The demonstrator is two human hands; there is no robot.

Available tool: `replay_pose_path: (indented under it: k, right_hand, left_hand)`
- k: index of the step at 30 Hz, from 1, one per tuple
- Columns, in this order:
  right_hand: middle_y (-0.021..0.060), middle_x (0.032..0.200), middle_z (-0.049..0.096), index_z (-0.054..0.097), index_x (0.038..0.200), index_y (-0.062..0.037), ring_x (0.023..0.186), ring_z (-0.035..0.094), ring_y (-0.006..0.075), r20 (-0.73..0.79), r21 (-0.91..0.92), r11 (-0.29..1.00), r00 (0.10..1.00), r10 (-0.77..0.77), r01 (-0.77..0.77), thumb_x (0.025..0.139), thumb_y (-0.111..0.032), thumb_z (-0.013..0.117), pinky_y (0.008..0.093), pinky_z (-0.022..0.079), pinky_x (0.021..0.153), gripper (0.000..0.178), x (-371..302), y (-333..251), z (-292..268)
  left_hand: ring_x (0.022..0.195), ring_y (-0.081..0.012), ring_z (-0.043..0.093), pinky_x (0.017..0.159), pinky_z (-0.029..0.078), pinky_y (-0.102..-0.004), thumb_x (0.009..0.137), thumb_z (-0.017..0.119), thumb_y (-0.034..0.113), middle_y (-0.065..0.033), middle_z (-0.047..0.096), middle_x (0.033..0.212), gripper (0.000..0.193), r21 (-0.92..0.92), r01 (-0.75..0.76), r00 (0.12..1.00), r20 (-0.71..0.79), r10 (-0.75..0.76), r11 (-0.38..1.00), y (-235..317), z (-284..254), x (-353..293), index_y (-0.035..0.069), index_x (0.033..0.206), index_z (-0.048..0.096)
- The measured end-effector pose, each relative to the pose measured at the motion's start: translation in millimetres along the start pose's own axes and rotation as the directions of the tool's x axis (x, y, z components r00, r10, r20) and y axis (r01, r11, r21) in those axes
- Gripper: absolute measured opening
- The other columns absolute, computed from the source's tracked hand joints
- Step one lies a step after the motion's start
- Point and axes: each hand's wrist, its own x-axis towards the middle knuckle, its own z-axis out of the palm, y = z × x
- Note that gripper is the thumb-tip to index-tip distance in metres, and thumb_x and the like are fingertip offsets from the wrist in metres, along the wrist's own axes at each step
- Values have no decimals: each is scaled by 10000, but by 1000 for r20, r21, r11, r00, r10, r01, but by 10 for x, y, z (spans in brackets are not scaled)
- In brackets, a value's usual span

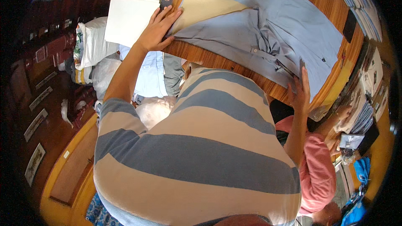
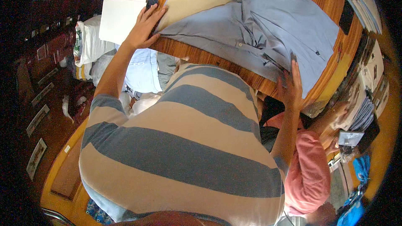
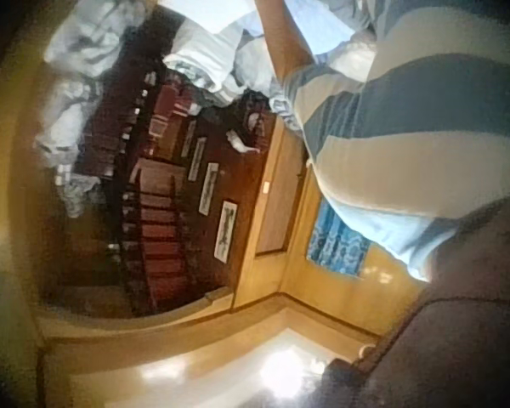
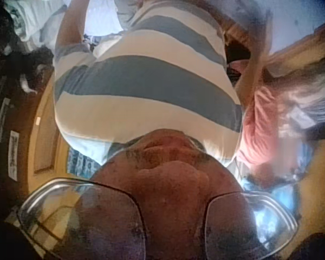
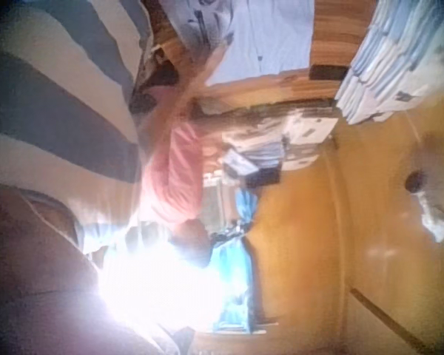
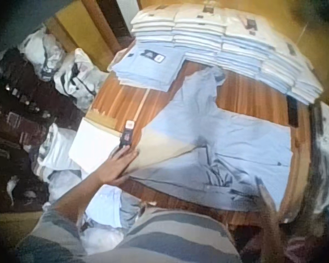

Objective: The person folds light blue shirts on a wooden table. They smooth each shirt, place a cardboard insert inside, fold the sides and bottom up, and then fold the shirt in half. The folded shirts are stacked on the table.

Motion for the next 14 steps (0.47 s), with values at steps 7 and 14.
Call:
replay_pose_path:
  k: [7, 14]
  right_hand:
    - [187, 1353, 685, 733, 1116, 21, 1288, 645, 383, -14, -57, 998, 1000, -26, 25, 850, 3, 809, 442, 547, 1044, 278, -26, 39, 194]
    - [141, 1126, 752, 740, 1033, -2, 1002, 731, 335, -322, -104, 994, 947, 6, -42, 859, 31, 798, 414, 601, 864, 186, 240, 113, -1]
  left_hand:
    - [1589, -326, 277, 1307, 149, -558, 851, 810, 343, -56, 332, 1723, 935, -7, -65, 997, 35, 65, 998, 140, 109, 345, 132, 1637, 349]
    - [1598, -318, 270, 1300, 179, -560, 871, 818, 272, -57, 316, 1731, 940, 41, -49, 989, 140, 42, 998, -31, 298, 469, 140, 1652, 311]
